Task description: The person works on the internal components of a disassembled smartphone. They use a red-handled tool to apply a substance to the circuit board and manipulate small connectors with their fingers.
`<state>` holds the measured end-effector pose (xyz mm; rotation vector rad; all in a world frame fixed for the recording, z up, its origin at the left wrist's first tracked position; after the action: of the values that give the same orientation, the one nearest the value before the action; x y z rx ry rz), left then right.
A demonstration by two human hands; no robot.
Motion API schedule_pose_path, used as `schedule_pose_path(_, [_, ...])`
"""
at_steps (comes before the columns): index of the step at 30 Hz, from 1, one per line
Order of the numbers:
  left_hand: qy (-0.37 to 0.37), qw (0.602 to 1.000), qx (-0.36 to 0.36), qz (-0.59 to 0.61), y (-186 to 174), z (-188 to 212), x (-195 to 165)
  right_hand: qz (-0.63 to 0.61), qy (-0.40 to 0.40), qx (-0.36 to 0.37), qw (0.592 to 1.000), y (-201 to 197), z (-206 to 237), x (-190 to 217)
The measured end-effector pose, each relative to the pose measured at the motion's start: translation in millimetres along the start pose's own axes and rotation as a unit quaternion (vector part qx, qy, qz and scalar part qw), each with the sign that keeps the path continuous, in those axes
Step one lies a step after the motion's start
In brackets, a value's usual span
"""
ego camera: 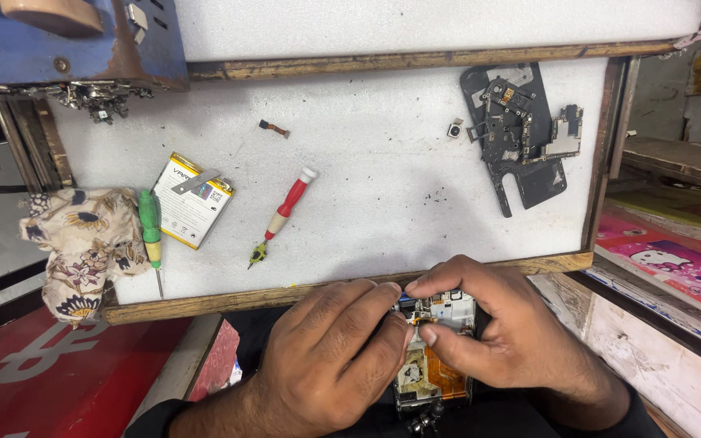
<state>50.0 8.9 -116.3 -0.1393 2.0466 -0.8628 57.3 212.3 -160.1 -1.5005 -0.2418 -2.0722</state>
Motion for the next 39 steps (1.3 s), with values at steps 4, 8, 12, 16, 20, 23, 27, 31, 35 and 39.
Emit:
schedule_pose_path(4, [-0.013, 0.999, -0.018, 0.039, 3, 4, 1, -0.018, -0.022, 0.003, 1.0, 1, 3, -1])
schedule_pose_path(8, [-0.091, 0.991, -0.018, 0.095, 10, 8, 5, -0.023, -0.032, 0.0, 0.999, 1, 5, -2])
schedule_pose_path(12, [-0.215, 0.955, 0.001, 0.205, 20, 13, 14, -0.016, -0.037, -0.007, 0.999, 1, 4, -5])
schedule_pose_path(16, [-0.274, 0.906, 0.043, 0.32, 23, 15, 23, -0.044, -0.003, -0.019, 0.999, 3, 1, -14])
schedule_pose_path(20, [-0.259, 0.908, 0.056, 0.324, 18, 13, 28, -0.08, -0.035, -0.019, 0.996, 2, 0, -14])
schedule_pose_path(23, [-0.263, 0.911, 0.065, 0.312, 19, 11, 30, -0.085, -0.027, -0.019, 0.996, 2, -1, -17])
schedule_pose_path(27, [-0.28, 0.905, 0.058, 0.315, 25, 10, 32, -0.084, 0.022, -0.024, 0.996, 0, -3, -24])
schedule_pose_path(31, [-0.268, 0.907, 0.068, 0.319, 22, 10, 33, -0.093, 0.006, -0.027, 0.995, 1, -3, -25])
schedule_pose_path(35, [-0.27, 0.912, 0.087, 0.295, 21, 3, 30, -0.086, -0.036, -0.034, 0.995, 1, -6, -20])
schedule_pose_path(39, [-0.343, 0.897, 0.1, 0.26, 19, -6, 29, -0.137, -0.01, -0.04, 0.99, -3, -7, -10])
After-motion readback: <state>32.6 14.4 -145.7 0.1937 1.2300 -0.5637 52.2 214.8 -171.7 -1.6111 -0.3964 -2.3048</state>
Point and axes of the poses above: each hand's wrist, its own z-axis away from the middle knuckle, its own y-axis out of the palm, x = y × z, the point moved 4 cm from there along -z, towards the middle knuckle, and after that the axes turned 2 degrees about y, right-handed, at the moved point
